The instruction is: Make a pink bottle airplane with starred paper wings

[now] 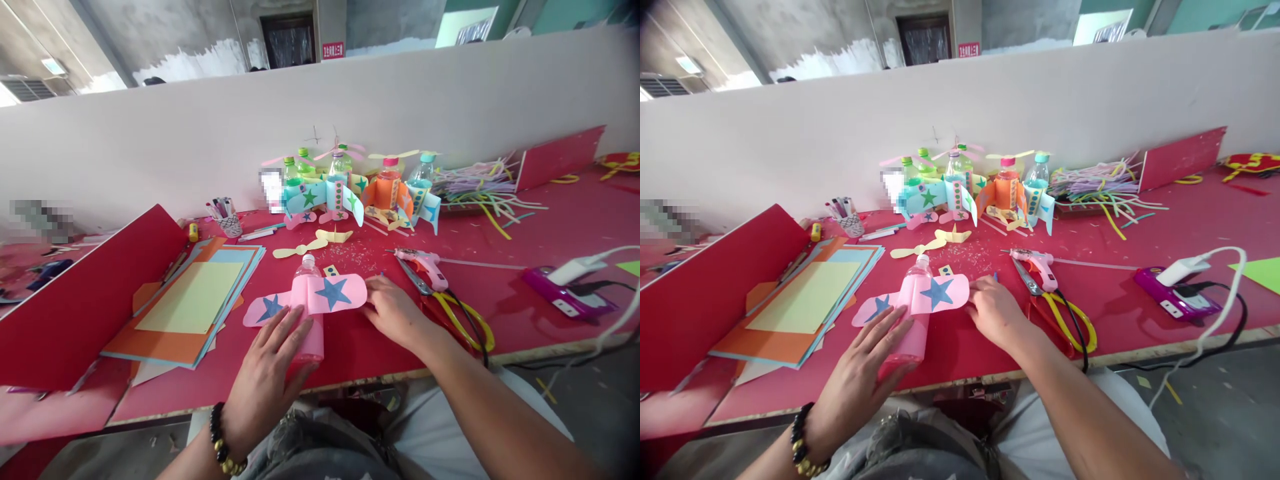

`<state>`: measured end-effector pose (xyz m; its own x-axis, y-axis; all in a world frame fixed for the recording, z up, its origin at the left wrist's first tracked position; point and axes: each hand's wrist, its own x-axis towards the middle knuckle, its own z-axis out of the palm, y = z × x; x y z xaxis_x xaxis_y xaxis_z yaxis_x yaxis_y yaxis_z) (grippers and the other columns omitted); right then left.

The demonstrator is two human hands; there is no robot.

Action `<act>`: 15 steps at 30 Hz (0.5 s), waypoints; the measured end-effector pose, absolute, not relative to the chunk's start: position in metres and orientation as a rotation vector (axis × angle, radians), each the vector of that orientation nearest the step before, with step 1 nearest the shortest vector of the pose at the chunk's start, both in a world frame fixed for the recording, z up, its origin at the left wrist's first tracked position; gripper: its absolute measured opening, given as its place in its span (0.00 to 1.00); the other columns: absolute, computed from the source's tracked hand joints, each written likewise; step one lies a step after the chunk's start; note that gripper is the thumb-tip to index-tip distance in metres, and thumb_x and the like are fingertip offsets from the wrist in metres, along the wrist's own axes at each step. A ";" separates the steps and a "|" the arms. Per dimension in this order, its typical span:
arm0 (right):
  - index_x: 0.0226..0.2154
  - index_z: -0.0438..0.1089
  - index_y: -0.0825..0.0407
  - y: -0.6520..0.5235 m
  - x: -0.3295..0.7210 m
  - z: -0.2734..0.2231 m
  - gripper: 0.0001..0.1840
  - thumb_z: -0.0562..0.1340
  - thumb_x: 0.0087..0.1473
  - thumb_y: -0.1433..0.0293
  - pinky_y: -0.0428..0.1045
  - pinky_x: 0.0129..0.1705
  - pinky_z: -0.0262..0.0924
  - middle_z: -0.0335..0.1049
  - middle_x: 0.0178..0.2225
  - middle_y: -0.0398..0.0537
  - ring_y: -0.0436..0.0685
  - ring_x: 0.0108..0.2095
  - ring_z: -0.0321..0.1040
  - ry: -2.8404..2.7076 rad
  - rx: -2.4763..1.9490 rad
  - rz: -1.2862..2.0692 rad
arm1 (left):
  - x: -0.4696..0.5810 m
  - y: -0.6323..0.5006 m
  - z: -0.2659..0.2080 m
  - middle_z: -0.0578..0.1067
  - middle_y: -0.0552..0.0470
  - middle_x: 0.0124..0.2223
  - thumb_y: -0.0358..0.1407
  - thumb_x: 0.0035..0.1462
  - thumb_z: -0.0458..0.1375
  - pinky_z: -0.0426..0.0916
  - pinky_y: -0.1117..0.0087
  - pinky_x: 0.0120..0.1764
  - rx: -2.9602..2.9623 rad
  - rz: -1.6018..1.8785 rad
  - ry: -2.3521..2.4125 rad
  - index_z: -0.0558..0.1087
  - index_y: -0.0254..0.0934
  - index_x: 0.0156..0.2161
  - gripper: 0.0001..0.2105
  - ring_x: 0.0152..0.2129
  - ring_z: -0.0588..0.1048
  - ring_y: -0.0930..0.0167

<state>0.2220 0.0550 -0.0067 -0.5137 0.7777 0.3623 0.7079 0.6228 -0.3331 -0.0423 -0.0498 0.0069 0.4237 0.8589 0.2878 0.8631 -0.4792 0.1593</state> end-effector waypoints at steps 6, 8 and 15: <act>0.51 0.74 0.46 0.052 0.206 -0.016 0.19 0.65 0.56 0.72 0.61 0.57 0.62 0.73 0.54 0.49 0.64 0.57 0.65 -2.468 -1.092 0.202 | -0.041 -0.060 0.007 0.59 0.48 0.68 0.39 0.66 0.55 0.65 0.52 0.60 -2.675 -0.599 -1.555 0.67 0.40 0.60 0.19 0.66 0.54 0.56; 0.53 0.73 0.45 0.052 0.206 -0.019 0.20 0.65 0.57 0.71 0.62 0.57 0.62 0.73 0.55 0.50 0.64 0.57 0.65 -2.471 -1.103 0.196 | -0.039 -0.060 0.008 0.60 0.48 0.68 0.37 0.66 0.55 0.65 0.51 0.60 -2.694 -0.618 -1.532 0.68 0.40 0.59 0.17 0.66 0.54 0.56; 0.52 0.74 0.49 0.057 0.205 -0.020 0.20 0.61 0.58 0.75 0.59 0.55 0.64 0.76 0.51 0.53 0.64 0.52 0.71 -2.429 -1.169 0.155 | -0.036 -0.062 0.009 0.61 0.47 0.67 0.35 0.65 0.55 0.64 0.50 0.61 -2.724 -0.665 -1.488 0.68 0.39 0.59 0.18 0.66 0.54 0.57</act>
